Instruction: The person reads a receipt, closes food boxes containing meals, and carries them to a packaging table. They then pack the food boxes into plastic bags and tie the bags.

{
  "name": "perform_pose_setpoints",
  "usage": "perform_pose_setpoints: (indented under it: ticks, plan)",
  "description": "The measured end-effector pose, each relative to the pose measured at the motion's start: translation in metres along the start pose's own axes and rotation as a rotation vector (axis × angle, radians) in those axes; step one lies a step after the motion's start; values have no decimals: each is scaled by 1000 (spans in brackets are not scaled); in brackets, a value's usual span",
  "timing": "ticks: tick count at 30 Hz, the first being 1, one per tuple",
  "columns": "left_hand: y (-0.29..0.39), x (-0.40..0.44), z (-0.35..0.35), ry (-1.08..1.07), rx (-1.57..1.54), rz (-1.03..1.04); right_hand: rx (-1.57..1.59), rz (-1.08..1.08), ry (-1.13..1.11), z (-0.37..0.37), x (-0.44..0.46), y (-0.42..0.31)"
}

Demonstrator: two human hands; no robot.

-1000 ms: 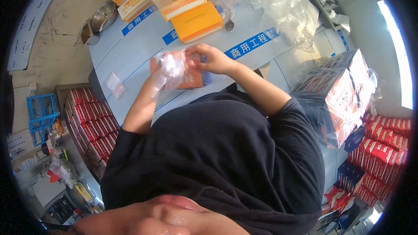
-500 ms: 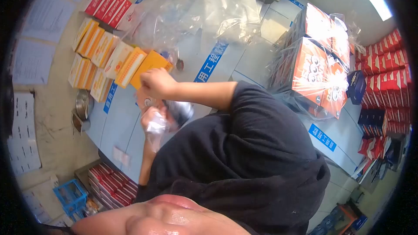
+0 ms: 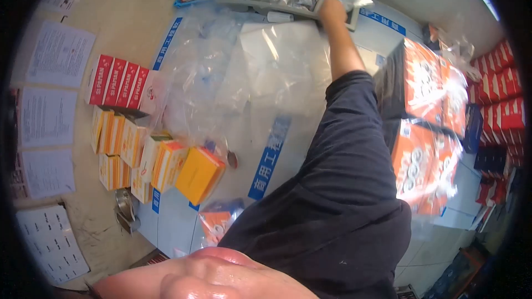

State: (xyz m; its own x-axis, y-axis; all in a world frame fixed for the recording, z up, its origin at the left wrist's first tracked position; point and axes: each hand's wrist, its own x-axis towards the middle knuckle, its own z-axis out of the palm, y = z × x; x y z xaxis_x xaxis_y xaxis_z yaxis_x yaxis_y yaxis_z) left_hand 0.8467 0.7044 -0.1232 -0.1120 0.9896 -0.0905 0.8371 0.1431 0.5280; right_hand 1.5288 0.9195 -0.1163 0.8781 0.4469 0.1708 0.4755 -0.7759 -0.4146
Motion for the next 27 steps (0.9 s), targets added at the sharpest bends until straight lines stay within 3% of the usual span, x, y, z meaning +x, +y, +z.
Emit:
perform_pose_setpoints:
  ticks: [1,5,10,18,22,24,25,27]
  plan:
    - [0,3,2,-12,6,-37,-79,-57,57,50,47,36]
    - [5,9,10,-50,28,-145,-207,56,-257,74,88,44]
    - [3,9,15,-83,28,-194,-241,116,-298,99,97,50]
    - [-17,3,17,-115,-41,-178,-277,155,-234,32,109,35]
    - [-33,-9,16,-107,-97,-139,-398,88,-376,-6,104,19]
    - [-43,-16,15,-93,-126,-104,-174,38,-450,-17,94,-2]
    - [-50,-20,16,-84,-145,-85,128,54,-479,-23,75,-23]
    - [-75,-23,20,-53,-217,-20,1052,80,-484,-36,25,-71]
